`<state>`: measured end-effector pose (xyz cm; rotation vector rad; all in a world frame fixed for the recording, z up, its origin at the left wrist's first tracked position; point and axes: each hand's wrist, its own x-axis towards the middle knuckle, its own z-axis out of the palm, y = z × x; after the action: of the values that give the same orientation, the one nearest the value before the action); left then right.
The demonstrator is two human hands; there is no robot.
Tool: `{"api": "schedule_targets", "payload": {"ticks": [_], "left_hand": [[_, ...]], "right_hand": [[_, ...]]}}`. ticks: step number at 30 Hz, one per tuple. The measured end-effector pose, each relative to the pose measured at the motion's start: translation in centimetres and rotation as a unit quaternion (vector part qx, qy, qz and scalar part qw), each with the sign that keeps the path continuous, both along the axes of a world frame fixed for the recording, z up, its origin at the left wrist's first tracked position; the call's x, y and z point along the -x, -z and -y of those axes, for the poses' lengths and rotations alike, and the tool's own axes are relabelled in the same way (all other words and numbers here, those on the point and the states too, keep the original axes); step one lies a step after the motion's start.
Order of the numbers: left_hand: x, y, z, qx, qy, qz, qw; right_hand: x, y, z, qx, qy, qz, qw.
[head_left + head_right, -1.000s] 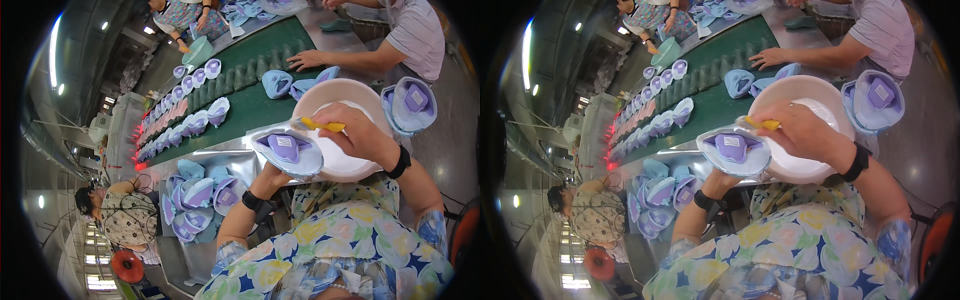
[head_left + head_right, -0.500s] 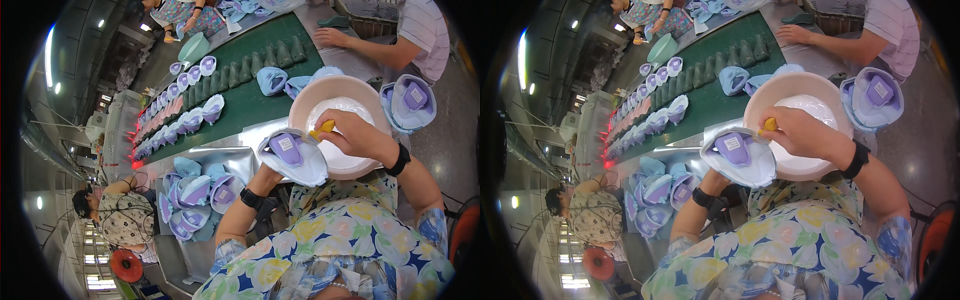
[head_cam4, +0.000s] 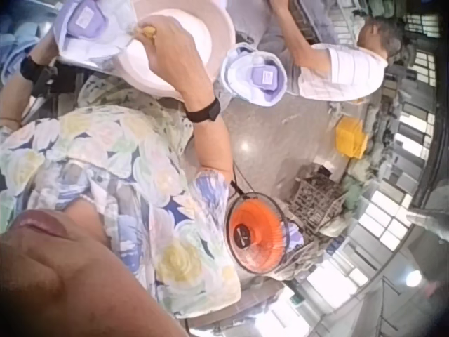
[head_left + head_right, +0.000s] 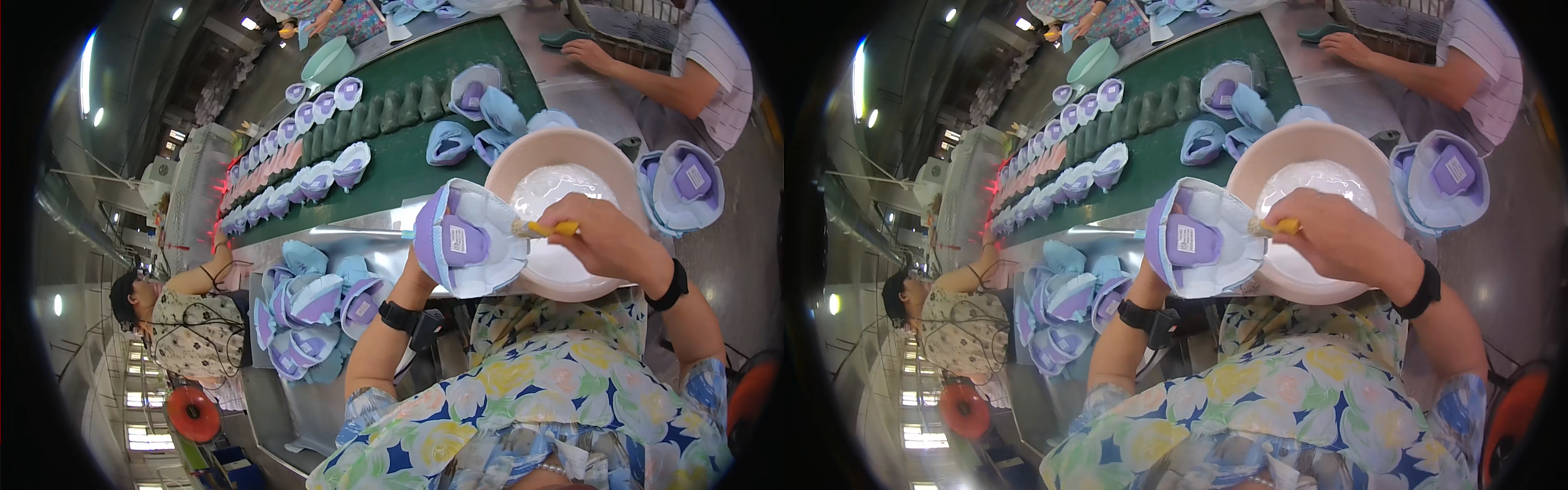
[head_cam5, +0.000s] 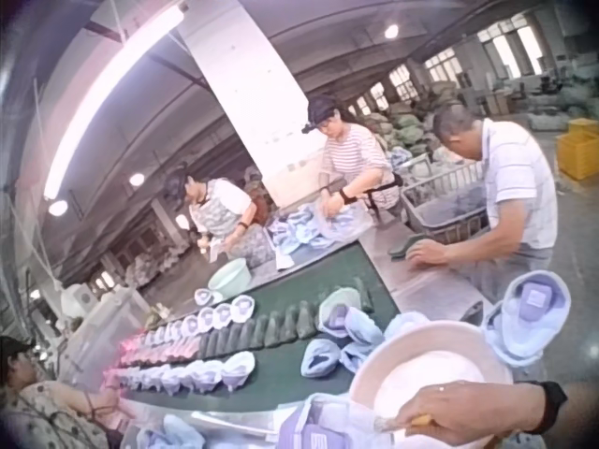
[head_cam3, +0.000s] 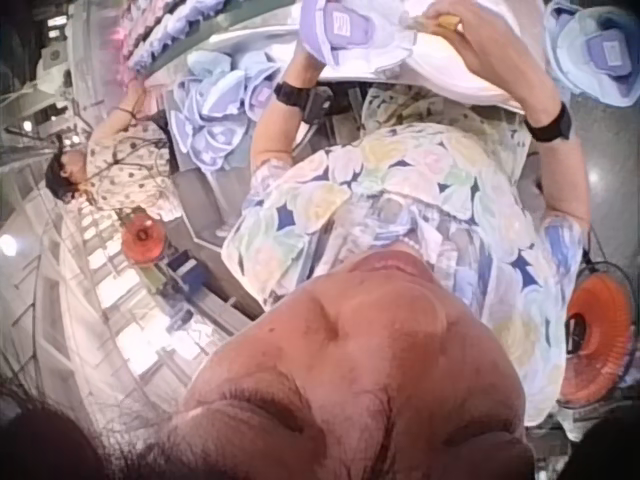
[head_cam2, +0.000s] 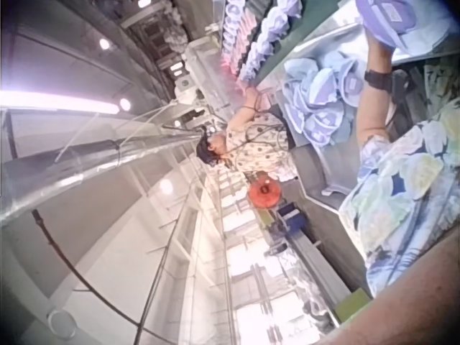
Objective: Applying adhesive to the inner edges of shoe uppers using a brush.
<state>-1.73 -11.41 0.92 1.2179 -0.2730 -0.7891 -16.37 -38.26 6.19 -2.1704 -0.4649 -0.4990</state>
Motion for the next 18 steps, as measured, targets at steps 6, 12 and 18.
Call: {"api": "schedule_targets", "payload": {"ticks": [6,12,18], "left_hand": [[-1.3,3.4,-1.3,-0.004,-0.020,0.097,0.995],[-8.5,6.7,-8.4,-0.048,-0.172,0.111,0.978],[-17.2,7.5,-9.7,-0.017,-0.255,0.047,0.966]], "right_hand": [[-2.9,-1.0,-1.8,-0.042,0.079,0.017,0.996],[-2.2,-0.6,-1.3,-0.108,0.128,-0.059,0.984],[-0.3,0.1,-0.6,-0.123,0.144,-0.133,0.973]]}}
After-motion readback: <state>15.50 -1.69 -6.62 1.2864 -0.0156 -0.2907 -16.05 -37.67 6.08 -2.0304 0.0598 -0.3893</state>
